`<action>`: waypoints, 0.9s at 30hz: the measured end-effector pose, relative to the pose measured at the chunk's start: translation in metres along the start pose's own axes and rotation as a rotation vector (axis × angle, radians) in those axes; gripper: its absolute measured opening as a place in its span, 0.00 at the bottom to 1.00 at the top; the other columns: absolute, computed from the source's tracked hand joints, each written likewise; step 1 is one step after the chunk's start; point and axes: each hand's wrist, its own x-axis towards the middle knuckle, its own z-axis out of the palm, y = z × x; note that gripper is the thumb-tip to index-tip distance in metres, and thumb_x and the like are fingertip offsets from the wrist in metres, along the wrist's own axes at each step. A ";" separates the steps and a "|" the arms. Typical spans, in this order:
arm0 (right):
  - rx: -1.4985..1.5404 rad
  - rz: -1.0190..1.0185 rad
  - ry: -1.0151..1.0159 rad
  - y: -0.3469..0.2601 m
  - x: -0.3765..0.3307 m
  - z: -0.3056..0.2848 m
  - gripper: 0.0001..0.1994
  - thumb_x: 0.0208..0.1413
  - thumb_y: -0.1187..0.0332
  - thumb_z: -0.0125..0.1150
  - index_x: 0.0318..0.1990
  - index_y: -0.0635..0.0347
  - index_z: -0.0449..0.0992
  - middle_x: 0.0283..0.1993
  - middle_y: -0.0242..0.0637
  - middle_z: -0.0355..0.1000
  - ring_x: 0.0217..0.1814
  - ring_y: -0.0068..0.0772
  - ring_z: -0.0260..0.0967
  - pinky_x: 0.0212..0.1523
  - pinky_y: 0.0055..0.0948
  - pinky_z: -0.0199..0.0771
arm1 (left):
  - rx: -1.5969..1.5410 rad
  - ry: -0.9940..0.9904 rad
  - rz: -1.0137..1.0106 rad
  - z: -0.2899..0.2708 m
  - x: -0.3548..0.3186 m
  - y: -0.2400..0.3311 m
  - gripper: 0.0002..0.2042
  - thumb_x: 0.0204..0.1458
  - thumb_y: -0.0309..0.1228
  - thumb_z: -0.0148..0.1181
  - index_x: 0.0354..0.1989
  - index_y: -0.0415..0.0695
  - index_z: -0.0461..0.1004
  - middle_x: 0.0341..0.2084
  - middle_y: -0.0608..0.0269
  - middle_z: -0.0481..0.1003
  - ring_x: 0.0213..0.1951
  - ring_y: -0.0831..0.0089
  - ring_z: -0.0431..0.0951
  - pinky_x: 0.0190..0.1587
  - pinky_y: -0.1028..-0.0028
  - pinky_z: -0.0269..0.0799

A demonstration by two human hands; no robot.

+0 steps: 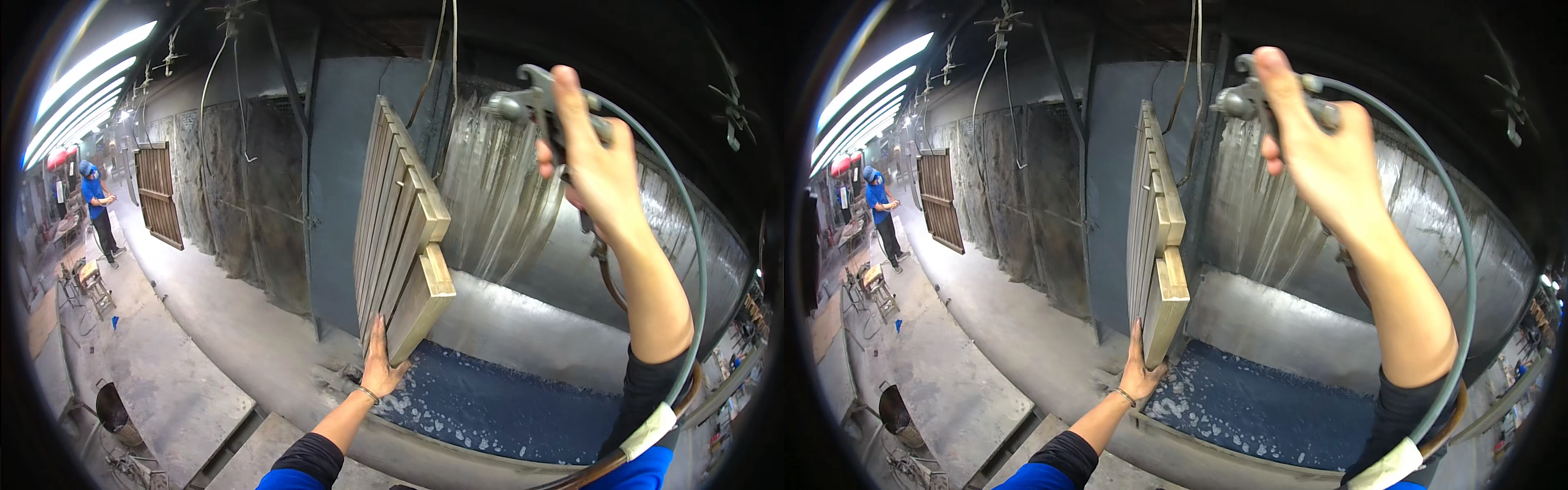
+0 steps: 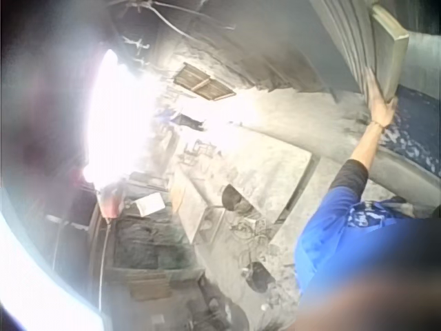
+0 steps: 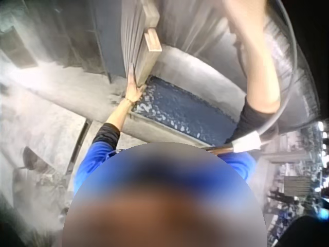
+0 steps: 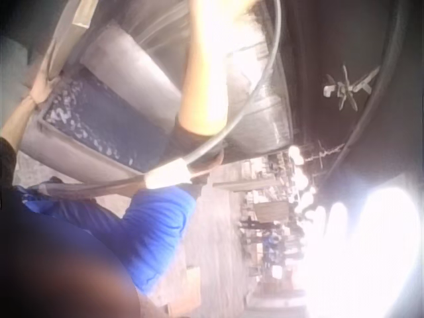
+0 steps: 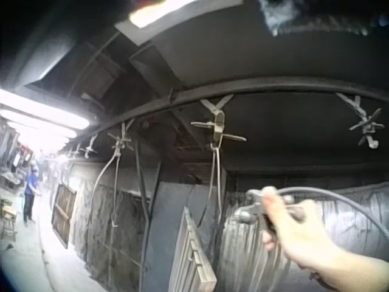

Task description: The person uses a spray gun to apply finish to hanging wooden slatted panels in a workshop. They repeatedly lift, rotate, and reposition each panel to coat all sides, then walk to retrieve the spray gun and return to continue the process.

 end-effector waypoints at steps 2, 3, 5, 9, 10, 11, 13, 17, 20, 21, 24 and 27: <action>-0.037 0.015 -0.025 0.004 0.028 0.018 0.37 0.59 0.28 0.55 0.22 0.57 0.77 0.17 0.28 0.70 0.19 0.18 0.69 0.27 0.23 0.71 | 0.038 0.000 -0.041 0.001 0.007 -0.001 0.60 0.42 0.26 0.73 0.79 0.42 0.31 0.78 0.43 0.38 0.78 0.46 0.41 0.78 0.58 0.46; -0.081 -0.004 -0.047 0.008 0.027 0.026 0.38 0.58 0.27 0.56 0.17 0.57 0.74 0.15 0.29 0.69 0.20 0.19 0.70 0.27 0.24 0.72 | 0.058 0.002 -0.047 0.003 0.002 -0.002 0.61 0.42 0.26 0.73 0.79 0.42 0.31 0.78 0.43 0.38 0.78 0.46 0.41 0.78 0.58 0.46; -0.064 -0.039 -0.081 0.011 0.050 0.051 0.40 0.58 0.26 0.54 0.15 0.58 0.73 0.13 0.30 0.67 0.21 0.23 0.72 0.31 0.30 0.74 | 0.069 0.008 -0.074 0.005 0.003 -0.004 0.61 0.41 0.27 0.75 0.79 0.42 0.32 0.78 0.43 0.38 0.78 0.46 0.40 0.78 0.58 0.46; -0.163 -0.012 -0.103 0.010 0.090 0.092 0.45 0.55 0.22 0.51 0.25 0.65 0.82 0.20 0.41 0.74 0.29 0.36 0.79 0.39 0.38 0.79 | 0.113 0.030 -0.032 0.008 0.004 -0.008 0.61 0.41 0.27 0.76 0.79 0.41 0.33 0.78 0.42 0.38 0.78 0.45 0.41 0.78 0.58 0.47; -0.185 -0.004 -0.098 0.009 0.098 0.100 0.46 0.54 0.21 0.51 0.27 0.67 0.83 0.23 0.45 0.77 0.32 0.40 0.81 0.42 0.40 0.81 | 0.111 0.015 -0.061 0.009 0.006 -0.008 0.61 0.41 0.27 0.76 0.79 0.40 0.33 0.78 0.42 0.39 0.78 0.45 0.41 0.78 0.58 0.46; -0.189 -0.003 -0.088 0.010 0.104 0.108 0.47 0.54 0.21 0.51 0.28 0.68 0.82 0.25 0.47 0.77 0.34 0.42 0.82 0.43 0.41 0.81 | 0.105 0.008 -0.078 0.009 0.008 -0.009 0.61 0.41 0.28 0.76 0.79 0.40 0.33 0.78 0.41 0.39 0.78 0.44 0.41 0.78 0.58 0.46; -0.207 0.001 -0.073 0.010 0.113 0.119 0.48 0.53 0.20 0.51 0.29 0.71 0.82 0.28 0.51 0.79 0.38 0.47 0.83 0.45 0.43 0.82 | 0.107 0.001 -0.095 0.009 0.012 -0.010 0.60 0.42 0.28 0.76 0.79 0.40 0.34 0.78 0.41 0.39 0.78 0.45 0.41 0.78 0.58 0.46; -0.322 -0.003 -0.065 0.006 0.113 0.109 0.48 0.53 0.21 0.51 0.25 0.72 0.80 0.27 0.51 0.79 0.36 0.45 0.83 0.43 0.42 0.82 | 0.126 0.007 -0.109 0.013 0.020 -0.016 0.60 0.42 0.27 0.76 0.79 0.40 0.34 0.78 0.42 0.39 0.78 0.46 0.43 0.78 0.58 0.47; -0.296 -0.005 -0.139 0.001 0.091 0.077 0.44 0.54 0.22 0.52 0.15 0.62 0.73 0.16 0.38 0.72 0.22 0.31 0.76 0.34 0.34 0.80 | 0.155 0.005 -0.125 0.020 0.030 -0.023 0.60 0.43 0.28 0.76 0.79 0.40 0.34 0.78 0.44 0.39 0.78 0.47 0.43 0.78 0.58 0.47; -0.334 0.014 -0.119 -0.002 0.081 0.067 0.42 0.54 0.23 0.53 0.14 0.58 0.72 0.14 0.33 0.69 0.18 0.25 0.73 0.26 0.28 0.76 | 0.169 0.004 -0.128 0.024 0.034 -0.025 0.60 0.43 0.28 0.76 0.79 0.40 0.34 0.78 0.44 0.39 0.78 0.48 0.43 0.78 0.58 0.47; -0.318 0.026 -0.132 -0.012 0.046 0.028 0.41 0.56 0.23 0.51 0.14 0.56 0.71 0.12 0.30 0.66 0.13 0.18 0.65 0.13 0.18 0.60 | 0.143 0.013 -0.137 0.034 0.046 -0.032 0.60 0.43 0.28 0.76 0.79 0.42 0.33 0.79 0.47 0.37 0.78 0.47 0.44 0.77 0.59 0.50; -0.330 0.048 -0.129 -0.017 0.008 -0.013 0.41 0.60 0.27 0.50 0.13 0.57 0.71 0.11 0.28 0.65 0.09 0.16 0.56 0.11 0.19 0.54 | 0.130 0.033 -0.125 0.044 0.058 -0.041 0.61 0.44 0.27 0.76 0.79 0.46 0.31 0.79 0.49 0.36 0.77 0.46 0.46 0.76 0.58 0.55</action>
